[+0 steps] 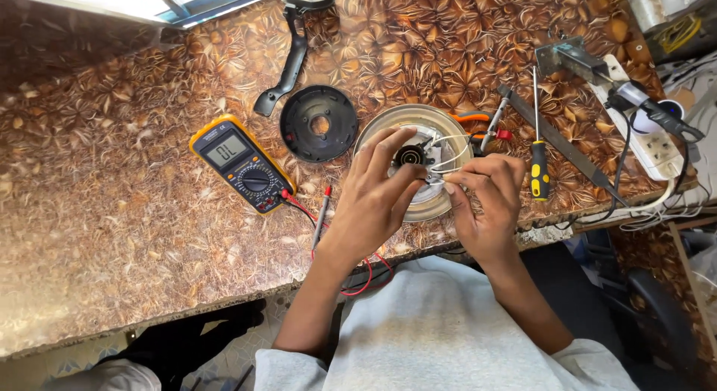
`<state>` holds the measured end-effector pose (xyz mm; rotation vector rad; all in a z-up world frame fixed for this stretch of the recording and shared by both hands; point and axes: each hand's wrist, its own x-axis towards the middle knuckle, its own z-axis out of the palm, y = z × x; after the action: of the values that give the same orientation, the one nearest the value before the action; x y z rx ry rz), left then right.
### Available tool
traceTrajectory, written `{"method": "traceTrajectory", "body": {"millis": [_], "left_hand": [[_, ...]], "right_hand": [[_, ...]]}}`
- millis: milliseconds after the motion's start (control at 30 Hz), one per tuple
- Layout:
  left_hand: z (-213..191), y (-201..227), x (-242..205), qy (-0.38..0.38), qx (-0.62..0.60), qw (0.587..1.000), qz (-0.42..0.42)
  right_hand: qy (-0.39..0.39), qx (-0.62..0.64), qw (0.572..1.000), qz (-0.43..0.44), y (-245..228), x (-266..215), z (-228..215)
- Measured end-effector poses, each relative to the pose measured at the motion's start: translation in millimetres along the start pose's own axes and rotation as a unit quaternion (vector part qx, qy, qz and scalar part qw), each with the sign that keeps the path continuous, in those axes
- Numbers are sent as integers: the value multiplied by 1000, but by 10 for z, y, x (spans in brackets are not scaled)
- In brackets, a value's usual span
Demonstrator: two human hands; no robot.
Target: The person uses a multimeter to test the electrical continuity of a circular fan motor component. They touch the probes to various points on the motor's internal wiring and then use pliers to adjust the wires.
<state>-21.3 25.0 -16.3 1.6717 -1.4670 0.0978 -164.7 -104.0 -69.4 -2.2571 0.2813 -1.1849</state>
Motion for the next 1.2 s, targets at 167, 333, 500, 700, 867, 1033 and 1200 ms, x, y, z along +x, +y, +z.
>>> {"method": "traceTrajectory", "body": {"millis": [167, 333, 500, 700, 867, 1033, 1200], "left_hand": [[17, 35, -35, -26, 57, 998, 20], [70, 57, -44, -44, 132, 990, 36], [237, -32, -88, -9, 196, 976, 90], [545, -313, -193, -135, 259, 954, 71], [620, -337, -134, -125, 270, 953, 55], [699, -326, -148, -107, 268, 957, 39], [682, -318, -134, -86, 237, 967, 28]], "right_hand": [[-10, -5, 1000, -8, 64, -45, 12], [-3, -10, 1000, -14, 92, -43, 33], [-2, 6, 1000, -25, 245, -87, 2], [-31, 0, 997, -76, 174, -55, -107], [-35, 36, 997, -65, 439, -250, -31], [-33, 78, 996, -23, 562, -337, -9], [-35, 72, 996, -37, 463, -260, -26]]}}
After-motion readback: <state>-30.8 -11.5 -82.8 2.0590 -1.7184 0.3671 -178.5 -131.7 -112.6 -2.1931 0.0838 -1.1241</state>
